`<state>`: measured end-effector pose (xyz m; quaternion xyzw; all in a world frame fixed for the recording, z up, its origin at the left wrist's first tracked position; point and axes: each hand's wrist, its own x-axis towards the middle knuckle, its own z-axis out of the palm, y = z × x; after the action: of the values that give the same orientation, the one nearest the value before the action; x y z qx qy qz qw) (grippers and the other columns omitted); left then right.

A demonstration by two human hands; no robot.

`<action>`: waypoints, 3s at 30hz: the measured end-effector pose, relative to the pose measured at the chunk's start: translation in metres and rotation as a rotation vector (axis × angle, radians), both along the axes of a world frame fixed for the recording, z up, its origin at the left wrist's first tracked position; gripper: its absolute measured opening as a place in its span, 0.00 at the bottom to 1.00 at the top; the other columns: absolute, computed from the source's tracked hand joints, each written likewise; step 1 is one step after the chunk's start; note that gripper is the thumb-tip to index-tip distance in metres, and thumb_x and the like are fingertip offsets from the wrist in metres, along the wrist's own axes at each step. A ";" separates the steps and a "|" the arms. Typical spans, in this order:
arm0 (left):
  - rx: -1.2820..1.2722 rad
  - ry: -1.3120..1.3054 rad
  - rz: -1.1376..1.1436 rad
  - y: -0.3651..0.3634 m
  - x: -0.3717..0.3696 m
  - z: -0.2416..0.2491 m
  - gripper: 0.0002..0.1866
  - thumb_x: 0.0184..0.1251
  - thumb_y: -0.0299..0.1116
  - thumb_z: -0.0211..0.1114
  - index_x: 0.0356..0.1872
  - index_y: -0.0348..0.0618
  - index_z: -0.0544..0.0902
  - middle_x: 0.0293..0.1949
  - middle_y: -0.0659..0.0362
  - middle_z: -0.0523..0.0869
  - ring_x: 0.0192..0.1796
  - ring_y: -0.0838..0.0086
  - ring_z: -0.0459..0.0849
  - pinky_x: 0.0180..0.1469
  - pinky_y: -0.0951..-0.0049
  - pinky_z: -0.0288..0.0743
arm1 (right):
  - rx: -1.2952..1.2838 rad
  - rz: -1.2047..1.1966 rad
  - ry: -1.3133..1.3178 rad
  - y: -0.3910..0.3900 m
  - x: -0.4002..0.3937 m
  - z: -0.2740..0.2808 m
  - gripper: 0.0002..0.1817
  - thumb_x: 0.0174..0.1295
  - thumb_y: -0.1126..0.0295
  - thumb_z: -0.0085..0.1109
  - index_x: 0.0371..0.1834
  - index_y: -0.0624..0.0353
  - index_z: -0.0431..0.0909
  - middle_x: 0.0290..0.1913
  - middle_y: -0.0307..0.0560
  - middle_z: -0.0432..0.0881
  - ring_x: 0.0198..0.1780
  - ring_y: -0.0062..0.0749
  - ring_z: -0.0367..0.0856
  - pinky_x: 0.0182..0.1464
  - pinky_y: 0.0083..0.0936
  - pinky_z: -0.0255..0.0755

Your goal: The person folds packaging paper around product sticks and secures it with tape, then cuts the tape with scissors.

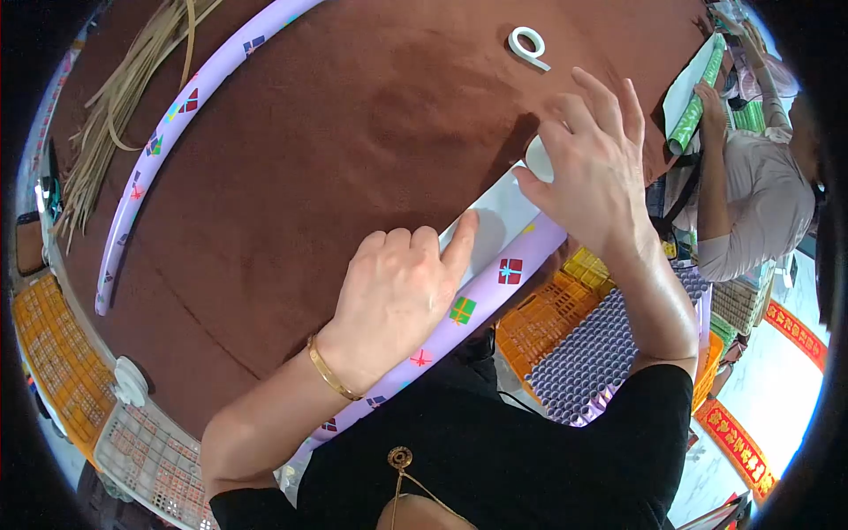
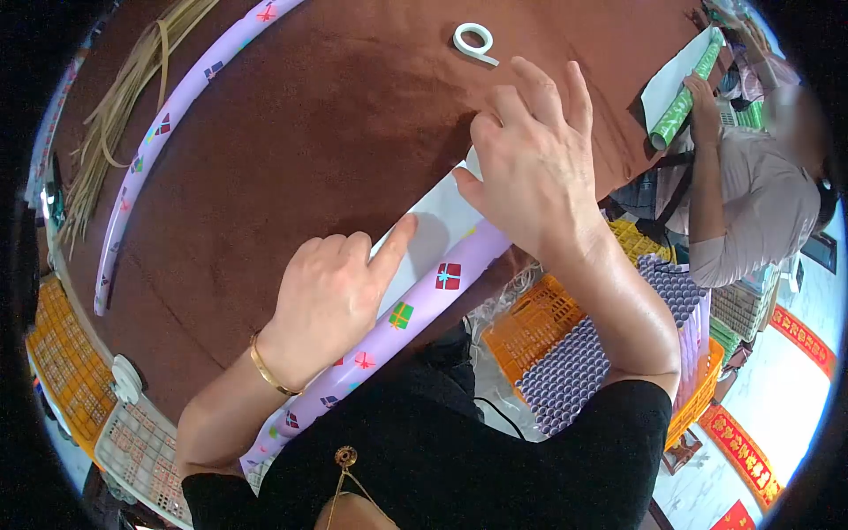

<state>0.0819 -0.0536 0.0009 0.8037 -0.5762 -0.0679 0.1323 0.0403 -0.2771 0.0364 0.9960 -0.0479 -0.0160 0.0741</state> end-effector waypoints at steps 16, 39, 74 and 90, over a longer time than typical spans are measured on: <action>0.007 0.053 0.122 0.061 -0.071 0.020 0.34 0.57 0.26 0.66 0.69 0.39 0.73 0.40 0.54 0.78 0.36 0.67 0.78 0.36 0.70 0.75 | -0.076 -0.045 0.009 0.011 -0.007 0.005 0.24 0.53 0.51 0.70 0.41 0.62 0.87 0.53 0.50 0.81 0.73 0.50 0.63 0.77 0.59 0.44; -0.358 -0.129 0.189 -0.043 -0.075 0.025 0.29 0.50 0.40 0.77 0.53 0.39 0.79 0.47 0.54 0.80 0.52 0.60 0.78 0.51 0.60 0.72 | 0.105 -0.075 -0.185 -0.100 0.099 -0.053 0.19 0.65 0.61 0.57 0.58 0.52 0.77 0.61 0.48 0.80 0.61 0.48 0.79 0.58 0.45 0.78; -0.751 1.001 0.508 -0.064 -0.010 -0.019 0.14 0.75 0.34 0.61 0.52 0.33 0.83 0.51 0.56 0.81 0.48 0.76 0.81 0.52 0.73 0.76 | 0.376 -0.418 -0.104 -0.081 -0.003 -0.006 0.26 0.54 0.53 0.58 0.46 0.66 0.81 0.45 0.64 0.87 0.50 0.54 0.86 0.54 0.42 0.79; -0.757 1.107 0.490 -0.063 0.002 0.003 0.14 0.75 0.35 0.63 0.50 0.32 0.83 0.53 0.58 0.80 0.44 0.79 0.81 0.46 0.75 0.77 | 0.707 -0.050 0.190 -0.044 -0.117 0.007 0.32 0.52 0.45 0.74 0.41 0.66 0.78 0.33 0.60 0.85 0.39 0.54 0.86 0.42 0.43 0.77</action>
<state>0.0836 -0.1166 0.0036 0.6566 -0.2116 -0.2296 0.6866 -0.0763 -0.3209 0.0433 0.9527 -0.0569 -0.1256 -0.2708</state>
